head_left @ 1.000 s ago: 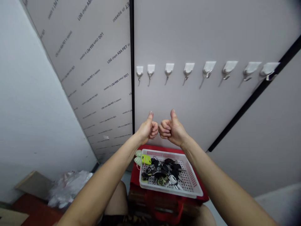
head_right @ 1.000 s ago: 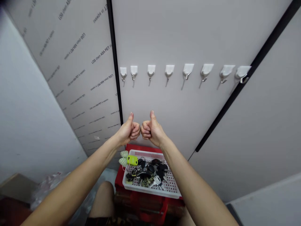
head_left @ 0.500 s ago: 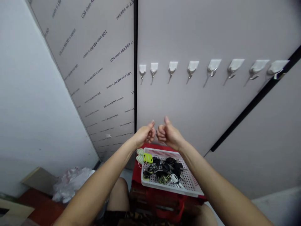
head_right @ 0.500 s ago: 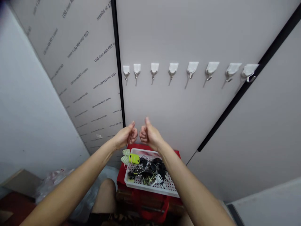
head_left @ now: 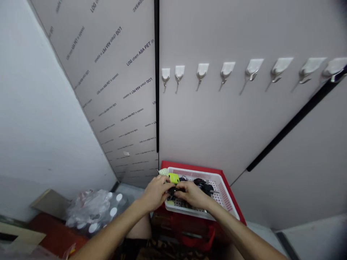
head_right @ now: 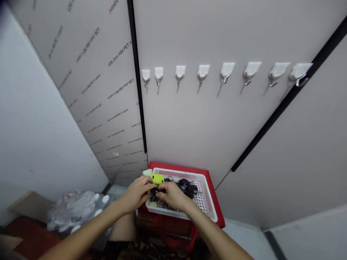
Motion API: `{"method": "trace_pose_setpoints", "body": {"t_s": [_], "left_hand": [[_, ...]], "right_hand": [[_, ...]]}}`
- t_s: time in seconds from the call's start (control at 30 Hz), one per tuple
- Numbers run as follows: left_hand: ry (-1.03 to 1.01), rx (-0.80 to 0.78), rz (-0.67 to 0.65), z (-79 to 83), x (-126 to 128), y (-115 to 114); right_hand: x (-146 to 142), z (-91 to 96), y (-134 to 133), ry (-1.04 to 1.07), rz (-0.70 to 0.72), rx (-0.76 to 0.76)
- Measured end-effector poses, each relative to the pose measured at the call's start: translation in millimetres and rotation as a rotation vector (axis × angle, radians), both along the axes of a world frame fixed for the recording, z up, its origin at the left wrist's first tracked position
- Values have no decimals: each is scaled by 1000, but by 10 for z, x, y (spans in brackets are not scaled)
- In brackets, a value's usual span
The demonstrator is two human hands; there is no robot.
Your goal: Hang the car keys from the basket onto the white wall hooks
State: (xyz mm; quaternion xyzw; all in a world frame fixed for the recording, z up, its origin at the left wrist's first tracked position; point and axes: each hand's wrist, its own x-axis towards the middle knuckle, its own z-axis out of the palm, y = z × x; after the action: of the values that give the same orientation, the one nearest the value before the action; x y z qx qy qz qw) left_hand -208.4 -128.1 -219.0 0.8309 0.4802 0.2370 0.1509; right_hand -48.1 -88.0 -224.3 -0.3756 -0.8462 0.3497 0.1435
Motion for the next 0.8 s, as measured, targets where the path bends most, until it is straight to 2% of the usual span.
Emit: {"method": "trace_pose_setpoints", "body": {"t_s": [0.13, 0.23, 0.4, 0.5, 0.63, 0.8], "left_hand": [[-69, 1, 42, 94, 118, 74], [-238, -84, 79, 197, 146, 156], [-646, -294, 76, 446, 175, 296], [-855, -330, 84, 635, 229, 368], [-1109, -339, 99, 932, 247, 481], [-1319, -228, 69, 1309, 98, 674]], "right_hand": [[57, 225, 22, 127, -11, -318], [145, 451, 77, 177, -108, -405], [259, 907, 245, 404, -295, -293], [206, 1207, 318, 584, -302, -210], [-31, 1600, 405, 722, -285, -25], [-466, 2045, 617, 820, -247, 104]]}}
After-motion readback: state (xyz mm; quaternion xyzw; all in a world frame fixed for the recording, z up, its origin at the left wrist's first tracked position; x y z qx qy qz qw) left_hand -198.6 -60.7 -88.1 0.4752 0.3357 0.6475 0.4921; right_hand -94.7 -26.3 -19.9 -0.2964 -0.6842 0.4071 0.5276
